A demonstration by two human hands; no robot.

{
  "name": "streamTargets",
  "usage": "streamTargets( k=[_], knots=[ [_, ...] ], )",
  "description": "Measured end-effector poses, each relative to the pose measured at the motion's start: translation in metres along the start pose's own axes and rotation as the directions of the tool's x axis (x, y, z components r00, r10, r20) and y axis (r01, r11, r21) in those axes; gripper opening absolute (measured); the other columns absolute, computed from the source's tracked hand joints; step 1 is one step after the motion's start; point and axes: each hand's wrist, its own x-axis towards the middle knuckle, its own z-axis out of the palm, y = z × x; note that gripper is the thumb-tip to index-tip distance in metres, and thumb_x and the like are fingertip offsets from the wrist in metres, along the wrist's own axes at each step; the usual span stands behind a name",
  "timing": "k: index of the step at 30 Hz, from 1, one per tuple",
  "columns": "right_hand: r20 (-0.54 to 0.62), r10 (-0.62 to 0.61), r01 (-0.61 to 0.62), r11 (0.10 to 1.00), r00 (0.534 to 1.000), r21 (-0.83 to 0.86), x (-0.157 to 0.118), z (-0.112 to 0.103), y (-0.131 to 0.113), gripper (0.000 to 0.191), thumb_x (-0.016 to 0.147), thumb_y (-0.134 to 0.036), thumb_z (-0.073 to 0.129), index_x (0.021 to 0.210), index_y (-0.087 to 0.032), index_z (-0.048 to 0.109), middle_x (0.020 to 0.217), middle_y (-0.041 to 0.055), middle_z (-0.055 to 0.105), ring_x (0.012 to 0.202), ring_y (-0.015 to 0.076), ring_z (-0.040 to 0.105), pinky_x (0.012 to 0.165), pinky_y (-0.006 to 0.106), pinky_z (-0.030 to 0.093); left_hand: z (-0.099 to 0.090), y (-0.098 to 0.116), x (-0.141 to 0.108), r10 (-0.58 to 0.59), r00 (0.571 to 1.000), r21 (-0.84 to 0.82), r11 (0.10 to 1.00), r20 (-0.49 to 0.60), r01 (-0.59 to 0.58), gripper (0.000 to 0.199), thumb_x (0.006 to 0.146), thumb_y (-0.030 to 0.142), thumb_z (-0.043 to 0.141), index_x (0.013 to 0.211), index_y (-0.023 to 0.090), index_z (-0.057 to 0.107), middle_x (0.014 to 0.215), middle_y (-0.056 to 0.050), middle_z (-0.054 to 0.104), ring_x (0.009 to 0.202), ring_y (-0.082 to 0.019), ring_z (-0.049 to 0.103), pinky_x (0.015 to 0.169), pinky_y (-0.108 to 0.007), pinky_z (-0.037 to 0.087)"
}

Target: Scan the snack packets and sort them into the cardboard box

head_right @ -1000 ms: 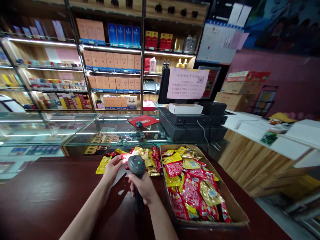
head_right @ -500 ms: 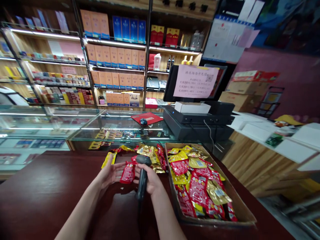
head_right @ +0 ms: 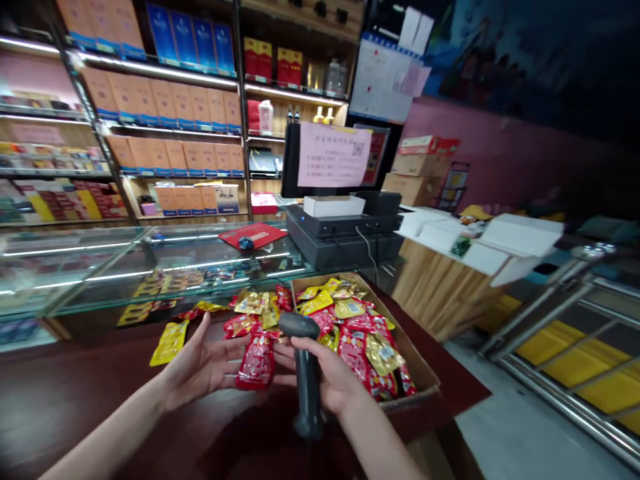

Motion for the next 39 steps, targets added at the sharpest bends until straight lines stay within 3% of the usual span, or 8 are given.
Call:
streamTargets(
  k=[5, 10, 14, 16, 23, 30, 35, 39],
  knots=[
    [-0.09, -0.142, 0.141, 0.99, 0.986, -0.014, -0.048, -0.022, -0.046, 0.024, 0.079, -0.019, 0.061, 0.1, -0.009, 0.062, 0.116, 0.0177, 0.064, 0.118, 0.0259, 0.055, 0.096, 0.046, 0.046, 0.06, 0.015, 0.059, -0.138, 0.965, 0.022, 0.99, 0.221, 0.137, 0.089, 0.072, 0.08, 0.025, 0.113, 0.009, 0.059, 0.114, -0.022, 0.06, 0.114, -0.035, 0.052, 0.095, -0.046, 0.039],
    [-0.203, -0.334, 0.317, 0.942, 0.921, -0.109, -0.071, -0.039, -0.105, 0.019, 0.076, -0.018, 0.064, 0.094, -0.011, 0.064, 0.106, 0.0152, 0.068, 0.107, 0.0262, 0.062, 0.089, 0.045, 0.051, 0.11, 0.033, 0.129, -0.146, 0.964, 0.131, 0.984, 0.22, 0.12, 0.094, 0.069, 0.084, 0.024, 0.114, 0.008, 0.057, 0.116, -0.021, 0.058, 0.112, -0.035, 0.053, 0.092, -0.047, 0.041],
    [-0.362, -0.416, 0.387, 0.909, 0.834, -0.155, -0.078, -0.048, -0.138, 0.013, 0.076, -0.019, 0.064, 0.086, -0.012, 0.063, 0.1, 0.0141, 0.069, 0.1, 0.0251, 0.064, 0.082, 0.043, 0.055, 0.12, 0.043, 0.16, -0.12, 0.985, 0.146, 0.984, 0.127, 0.102, 0.094, 0.067, 0.084, 0.029, 0.113, 0.008, 0.058, 0.123, -0.021, 0.054, 0.116, -0.036, 0.049, 0.093, -0.048, 0.041],
    [-0.367, -0.414, 0.394, 0.91, 0.833, -0.132, -0.078, -0.052, -0.143, 0.012, 0.077, -0.019, 0.062, 0.085, -0.012, 0.062, 0.098, 0.0143, 0.069, 0.099, 0.0247, 0.065, 0.082, 0.043, 0.055, 0.116, 0.044, 0.162, -0.124, 0.986, 0.136, 0.985, 0.112, 0.108, 0.095, 0.067, 0.084, 0.03, 0.114, 0.007, 0.058, 0.124, -0.022, 0.053, 0.117, -0.037, 0.047, 0.093, -0.048, 0.04],
    [-0.209, -0.317, 0.308, 0.948, 0.925, -0.078, -0.052, -0.039, -0.116, 0.016, 0.077, -0.018, 0.062, 0.091, -0.011, 0.062, 0.104, 0.0153, 0.068, 0.101, 0.0249, 0.064, 0.088, 0.048, 0.052, 0.078, 0.047, 0.127, -0.085, 0.995, 0.108, 0.991, 0.057, 0.079, 0.095, 0.068, 0.083, 0.029, 0.119, 0.007, 0.055, 0.126, -0.024, 0.052, 0.118, -0.037, 0.047, 0.092, -0.045, 0.041],
    [-0.026, -0.114, 0.107, 0.977, 0.993, -0.182, 0.007, 0.03, -0.068, 0.016, 0.076, -0.02, 0.062, 0.089, -0.01, 0.062, 0.105, 0.0142, 0.066, 0.102, 0.0243, 0.063, 0.088, 0.045, 0.051, 0.002, 0.07, 0.046, 0.03, 0.993, -0.001, 1.0, -0.11, -0.03, 0.094, 0.071, 0.082, 0.028, 0.123, 0.007, 0.05, 0.122, -0.021, 0.056, 0.113, -0.034, 0.053, 0.093, -0.045, 0.041],
    [0.069, 0.039, -0.018, 0.959, 0.997, -0.284, 0.061, 0.085, -0.026, 0.02, 0.075, -0.023, 0.063, 0.091, -0.011, 0.061, 0.106, 0.0124, 0.063, 0.102, 0.0242, 0.062, 0.088, 0.046, 0.051, -0.064, 0.09, -0.022, 0.115, 0.944, -0.028, 0.991, -0.309, -0.13, 0.091, 0.071, 0.081, 0.029, 0.122, 0.008, 0.05, 0.116, -0.021, 0.059, 0.105, -0.034, 0.058, 0.088, -0.046, 0.044],
    [0.058, 0.131, -0.099, 0.92, 0.99, -0.378, 0.109, 0.119, 0.012, 0.024, 0.074, -0.027, 0.063, 0.092, -0.011, 0.061, 0.103, 0.014, 0.063, 0.1, 0.0256, 0.062, 0.084, 0.047, 0.052, -0.113, 0.095, -0.063, 0.17, 0.905, -0.042, 0.979, -0.391, -0.202, 0.085, 0.074, 0.078, 0.03, 0.118, 0.009, 0.05, 0.109, -0.02, 0.061, 0.095, -0.032, 0.061, 0.082, -0.045, 0.047]
  ],
)
